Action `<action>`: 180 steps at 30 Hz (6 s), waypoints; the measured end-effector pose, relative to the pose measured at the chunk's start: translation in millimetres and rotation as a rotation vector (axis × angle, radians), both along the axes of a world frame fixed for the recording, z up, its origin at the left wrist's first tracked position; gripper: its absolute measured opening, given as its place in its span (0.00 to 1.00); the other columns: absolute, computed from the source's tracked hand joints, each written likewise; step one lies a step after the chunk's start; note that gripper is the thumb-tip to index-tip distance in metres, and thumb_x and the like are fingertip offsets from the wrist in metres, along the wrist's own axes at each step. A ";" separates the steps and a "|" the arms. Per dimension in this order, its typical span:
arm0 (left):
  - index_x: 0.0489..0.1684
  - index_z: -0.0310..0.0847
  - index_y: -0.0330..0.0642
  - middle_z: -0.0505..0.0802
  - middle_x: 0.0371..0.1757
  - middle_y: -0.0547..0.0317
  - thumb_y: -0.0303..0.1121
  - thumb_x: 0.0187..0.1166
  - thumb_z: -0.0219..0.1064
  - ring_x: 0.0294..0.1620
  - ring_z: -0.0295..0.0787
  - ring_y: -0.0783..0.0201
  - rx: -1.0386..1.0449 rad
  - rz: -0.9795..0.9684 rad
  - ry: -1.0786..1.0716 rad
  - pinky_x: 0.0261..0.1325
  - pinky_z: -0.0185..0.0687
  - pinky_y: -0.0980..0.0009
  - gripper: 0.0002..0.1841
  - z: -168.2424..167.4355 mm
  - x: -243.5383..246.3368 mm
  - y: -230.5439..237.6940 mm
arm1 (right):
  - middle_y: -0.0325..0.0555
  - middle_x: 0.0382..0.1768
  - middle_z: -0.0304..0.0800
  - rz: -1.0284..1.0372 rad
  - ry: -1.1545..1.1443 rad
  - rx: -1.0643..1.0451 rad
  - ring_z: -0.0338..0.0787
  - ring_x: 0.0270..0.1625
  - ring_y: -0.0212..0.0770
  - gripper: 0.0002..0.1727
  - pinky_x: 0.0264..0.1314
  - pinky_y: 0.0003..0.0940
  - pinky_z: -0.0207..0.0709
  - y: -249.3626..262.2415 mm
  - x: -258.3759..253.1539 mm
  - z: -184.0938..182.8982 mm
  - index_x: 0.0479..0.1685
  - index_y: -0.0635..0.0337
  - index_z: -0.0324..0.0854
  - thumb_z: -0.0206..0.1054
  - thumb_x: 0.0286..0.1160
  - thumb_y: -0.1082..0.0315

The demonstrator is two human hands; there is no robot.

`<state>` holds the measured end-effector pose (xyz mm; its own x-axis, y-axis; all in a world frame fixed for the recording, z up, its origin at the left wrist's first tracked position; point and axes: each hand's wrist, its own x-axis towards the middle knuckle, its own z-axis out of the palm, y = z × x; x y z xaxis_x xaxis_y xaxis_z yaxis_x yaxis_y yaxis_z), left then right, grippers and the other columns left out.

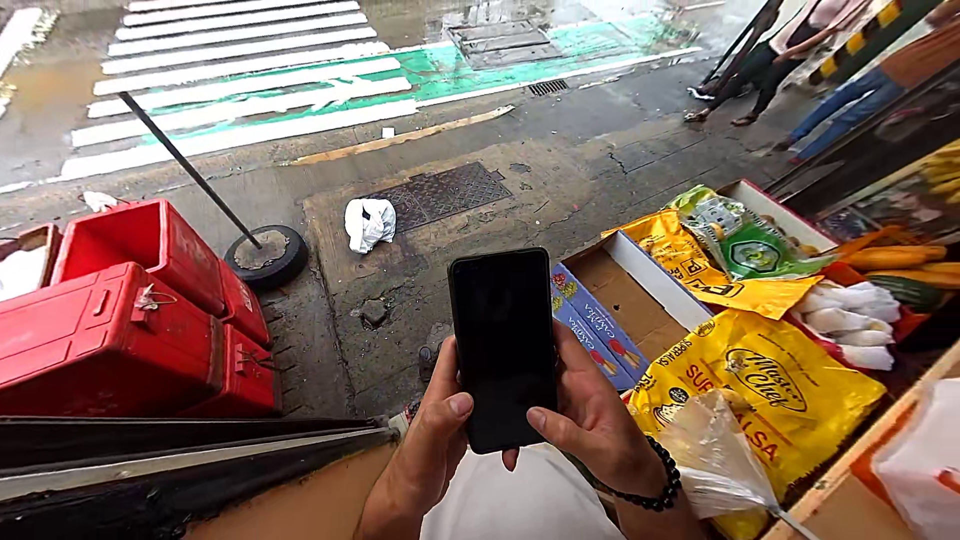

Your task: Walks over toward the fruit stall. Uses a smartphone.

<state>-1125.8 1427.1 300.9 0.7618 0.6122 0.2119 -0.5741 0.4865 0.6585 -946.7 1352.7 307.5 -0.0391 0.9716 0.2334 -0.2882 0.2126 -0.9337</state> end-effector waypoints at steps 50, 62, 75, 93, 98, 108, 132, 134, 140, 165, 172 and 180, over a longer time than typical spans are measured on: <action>0.86 0.39 0.44 0.85 0.67 0.59 0.19 0.70 0.53 0.57 0.90 0.64 0.156 -0.131 0.113 0.54 0.90 0.65 0.40 -39.0 17.1 -17.3 | 0.51 0.70 0.77 -0.202 -0.076 -0.051 0.90 0.63 0.43 0.44 0.44 0.37 0.95 -33.4 12.6 -27.6 0.86 0.70 0.41 0.66 0.76 0.70; 0.84 0.41 0.44 0.84 0.65 0.62 0.17 0.69 0.52 0.55 0.88 0.68 0.183 -0.102 0.121 0.55 0.88 0.68 0.38 -40.3 22.1 -20.6 | 0.47 0.54 0.89 -0.552 -0.233 -0.082 0.95 0.47 0.34 0.35 0.37 0.26 0.93 -18.9 -10.4 -27.1 0.74 0.70 0.61 0.73 0.73 0.62; 0.84 0.40 0.42 0.83 0.65 0.62 0.17 0.69 0.52 0.56 0.88 0.69 0.218 -0.074 0.145 0.56 0.88 0.68 0.38 -41.4 25.0 -22.7 | 0.43 0.51 0.90 -0.669 -0.376 -0.133 0.93 0.50 0.31 0.42 0.47 0.25 0.91 -17.4 -15.9 -27.3 0.74 0.68 0.64 0.78 0.65 0.53; 0.85 0.44 0.43 0.86 0.67 0.58 0.19 0.70 0.51 0.60 0.90 0.62 0.104 -0.126 0.112 0.57 0.89 0.62 0.37 -44.1 16.2 -12.6 | 0.54 0.76 0.71 -0.077 -0.081 -0.045 0.89 0.65 0.46 0.56 0.50 0.42 0.95 -35.2 19.3 -38.0 0.89 0.68 0.27 0.70 0.67 0.77; 0.84 0.44 0.44 0.86 0.67 0.58 0.19 0.70 0.52 0.61 0.90 0.61 0.091 -0.118 0.125 0.59 0.89 0.61 0.37 -44.2 18.4 -14.8 | 0.51 0.74 0.72 -0.058 -0.065 -0.073 0.92 0.55 0.41 0.56 0.41 0.34 0.94 -36.8 17.8 -36.0 0.90 0.65 0.23 0.68 0.69 0.77; 0.78 0.54 0.40 0.89 0.58 0.55 0.23 0.86 0.50 0.50 0.93 0.64 0.137 0.091 0.253 0.45 0.93 0.68 0.22 -44.6 33.1 -25.6 | 0.53 0.73 0.73 -0.127 -0.056 -0.066 0.92 0.57 0.42 0.54 0.43 0.34 0.94 -37.0 13.4 -41.6 0.89 0.68 0.27 0.69 0.71 0.74; 0.80 0.51 0.41 0.87 0.64 0.59 0.24 0.73 0.52 0.57 0.91 0.63 0.160 0.023 0.193 0.51 0.92 0.63 0.31 -47.3 27.2 -24.1 | 0.52 0.72 0.74 -0.093 -0.043 -0.059 0.93 0.53 0.43 0.55 0.38 0.35 0.94 -40.2 16.1 -42.2 0.89 0.65 0.26 0.67 0.67 0.81; 0.80 0.51 0.40 0.88 0.64 0.58 0.25 0.74 0.52 0.56 0.92 0.63 0.165 0.025 0.194 0.49 0.93 0.63 0.31 -47.9 27.3 -23.9 | 0.51 0.73 0.73 -0.073 -0.046 -0.050 0.93 0.54 0.42 0.56 0.39 0.35 0.94 -40.6 17.9 -43.5 0.89 0.65 0.24 0.69 0.68 0.77; 0.80 0.50 0.41 0.88 0.63 0.59 0.25 0.73 0.51 0.55 0.92 0.64 0.169 0.019 0.198 0.47 0.93 0.64 0.31 -48.0 27.2 -24.4 | 0.51 0.73 0.74 -0.070 -0.049 -0.058 0.92 0.55 0.42 0.56 0.39 0.33 0.94 -41.8 18.0 -43.1 0.90 0.64 0.24 0.68 0.68 0.78; 0.78 0.52 0.45 0.88 0.61 0.59 0.27 0.75 0.53 0.46 0.93 0.64 0.164 -0.031 0.188 0.36 0.92 0.68 0.29 -50.1 29.0 -24.2 | 0.44 0.66 0.82 -0.191 0.042 -0.030 0.90 0.63 0.39 0.28 0.57 0.38 0.91 -38.4 21.1 -48.9 0.83 0.65 0.50 0.50 0.88 0.66; 0.80 0.51 0.46 0.87 0.62 0.60 0.26 0.76 0.52 0.46 0.93 0.64 0.207 -0.049 0.177 0.37 0.92 0.67 0.29 -52.0 31.1 -25.7 | 0.43 0.62 0.85 -0.284 0.003 -0.023 0.89 0.62 0.35 0.23 0.65 0.34 0.86 -37.9 20.5 -49.8 0.78 0.66 0.57 0.48 0.90 0.64; 0.80 0.51 0.46 0.88 0.61 0.60 0.27 0.75 0.53 0.46 0.93 0.64 0.187 -0.053 0.178 0.37 0.92 0.67 0.30 -53.5 30.3 -23.9 | 0.43 0.65 0.84 -0.245 0.044 -0.009 0.88 0.64 0.36 0.32 0.64 0.34 0.86 -39.8 24.5 -53.4 0.79 0.65 0.58 0.54 0.87 0.50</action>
<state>-1095.5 1403.2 247.4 0.8273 0.5332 0.1770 -0.4177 0.3732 0.8284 -922.3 1312.9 254.0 0.2081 0.9528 0.2209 -0.2696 0.2730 -0.9235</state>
